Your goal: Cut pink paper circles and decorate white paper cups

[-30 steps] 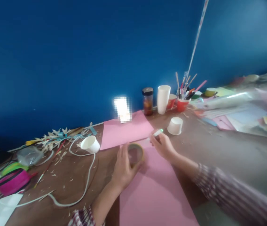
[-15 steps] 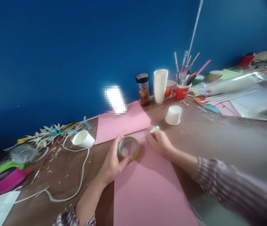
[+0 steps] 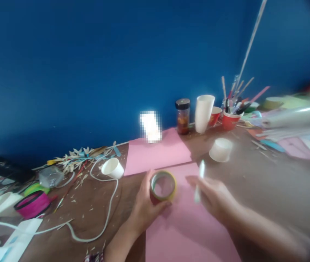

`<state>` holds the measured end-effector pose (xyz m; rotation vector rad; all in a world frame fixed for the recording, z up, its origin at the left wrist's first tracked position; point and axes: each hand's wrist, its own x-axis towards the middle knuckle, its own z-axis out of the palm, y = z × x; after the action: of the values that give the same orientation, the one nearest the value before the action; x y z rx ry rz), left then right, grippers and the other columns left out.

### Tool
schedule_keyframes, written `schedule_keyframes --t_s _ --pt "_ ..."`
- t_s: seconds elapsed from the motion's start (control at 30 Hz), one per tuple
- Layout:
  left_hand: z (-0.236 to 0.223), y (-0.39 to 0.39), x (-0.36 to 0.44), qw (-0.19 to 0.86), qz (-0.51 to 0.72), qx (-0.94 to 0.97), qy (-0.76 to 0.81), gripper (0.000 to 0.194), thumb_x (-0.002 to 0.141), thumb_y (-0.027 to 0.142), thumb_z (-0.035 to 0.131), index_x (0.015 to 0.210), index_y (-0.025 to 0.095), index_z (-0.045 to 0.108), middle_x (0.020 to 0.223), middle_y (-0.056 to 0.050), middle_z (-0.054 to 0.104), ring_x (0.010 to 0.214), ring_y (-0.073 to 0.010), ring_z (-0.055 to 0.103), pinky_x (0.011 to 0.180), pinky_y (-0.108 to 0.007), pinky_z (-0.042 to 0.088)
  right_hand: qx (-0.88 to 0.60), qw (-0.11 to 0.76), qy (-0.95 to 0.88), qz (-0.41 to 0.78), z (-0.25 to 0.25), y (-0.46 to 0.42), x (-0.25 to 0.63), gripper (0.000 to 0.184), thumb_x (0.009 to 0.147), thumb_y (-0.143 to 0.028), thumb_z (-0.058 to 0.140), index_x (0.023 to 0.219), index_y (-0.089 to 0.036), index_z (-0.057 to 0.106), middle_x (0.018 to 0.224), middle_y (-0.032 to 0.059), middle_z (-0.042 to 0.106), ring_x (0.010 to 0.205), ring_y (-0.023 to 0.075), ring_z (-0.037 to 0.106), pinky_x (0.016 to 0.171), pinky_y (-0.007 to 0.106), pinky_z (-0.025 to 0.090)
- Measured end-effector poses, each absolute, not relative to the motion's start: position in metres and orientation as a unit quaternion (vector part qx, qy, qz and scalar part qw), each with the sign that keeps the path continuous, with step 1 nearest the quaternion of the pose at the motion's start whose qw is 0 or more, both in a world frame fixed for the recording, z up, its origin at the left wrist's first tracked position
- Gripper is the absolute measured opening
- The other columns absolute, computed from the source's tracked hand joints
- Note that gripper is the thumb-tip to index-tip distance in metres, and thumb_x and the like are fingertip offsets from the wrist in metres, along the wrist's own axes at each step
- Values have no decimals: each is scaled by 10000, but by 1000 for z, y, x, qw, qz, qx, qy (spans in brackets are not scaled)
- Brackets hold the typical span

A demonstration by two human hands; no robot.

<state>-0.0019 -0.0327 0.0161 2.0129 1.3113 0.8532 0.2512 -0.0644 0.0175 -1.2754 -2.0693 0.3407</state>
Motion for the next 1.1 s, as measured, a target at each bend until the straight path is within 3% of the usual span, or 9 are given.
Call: schedule_keyframes --t_s 0.07,0.17,0.27,0.37,0.47,0.73,0.97,1.03,1.1 --pt "19 -32 -6 265 332 748 510 1196 551 511 804 1472 215 101 1487 -207 258 1356 -407 266 1066 -588 275 -467 295 -833 25 10 -84 254 172 852 -229 513 1013 -222 572 1123 132 670 940 260 670 791 389 547" --pt "24 -31 -13 253 334 743 522 1239 542 525 805 1477 210 55 1506 -227 192 1369 -420 222 1061 -603 269 -417 256 -870 -63 1 -104 256 162 774 -231 583 935 -219 571 1173 148 653 1037 299 639 832 432 556" --pt "25 -29 -14 294 326 743 506 1228 536 516 813 1475 224 78 1478 -209 283 1353 -389 284 1066 -567 292 -395 242 -881 -94 2 -108 259 217 748 -225 586 965 -220 575 1143 140 670 1002 286 659 794 405 583" --pt "24 -27 -7 325 339 743 476 1216 542 489 821 1473 230 84 1381 -172 443 1289 -338 404 1067 -512 318 -392 246 -881 -97 6 -103 263 257 742 -249 599 998 -243 582 1123 111 683 963 283 673 782 405 587" --pt "24 -26 -1 340 345 739 467 1184 574 465 812 1472 228 77 1322 -153 501 1241 -318 456 1050 -491 342 -396 241 -882 -82 5 -100 269 289 740 -270 618 1028 -256 591 1156 97 669 984 290 662 811 414 575" --pt "26 -28 -4 339 343 733 480 1145 606 436 802 1472 239 79 1328 -145 491 1233 -323 458 1040 -507 345 -379 238 -894 -18 2 -99 286 186 817 -305 596 991 -245 614 1248 80 617 1110 250 600 946 383 497" --pt "25 -24 -10 377 352 721 463 1222 542 454 838 1467 260 65 1430 -158 381 1311 -328 371 1074 -504 312 -376 223 -898 -51 18 -99 284 164 836 -190 508 946 -204 630 1229 101 619 1101 231 594 954 357 482" --pt "29 -21 -14 379 378 706 463 1056 663 474 757 1462 255 102 1447 -159 358 1313 -313 374 1070 -495 321 -386 225 -893 -58 19 -99 283 176 819 -168 506 940 -202 630 1210 108 625 1084 233 597 922 359 497" --pt "34 -19 -16 376 407 691 463 734 853 464 550 1444 236 179 1419 -152 400 1292 -275 411 1060 -473 341 -386 219 -895 -47 19 -99 283 167 804 -175 532 938 -213 625 1212 99 623 1078 229 596 893 342 510"
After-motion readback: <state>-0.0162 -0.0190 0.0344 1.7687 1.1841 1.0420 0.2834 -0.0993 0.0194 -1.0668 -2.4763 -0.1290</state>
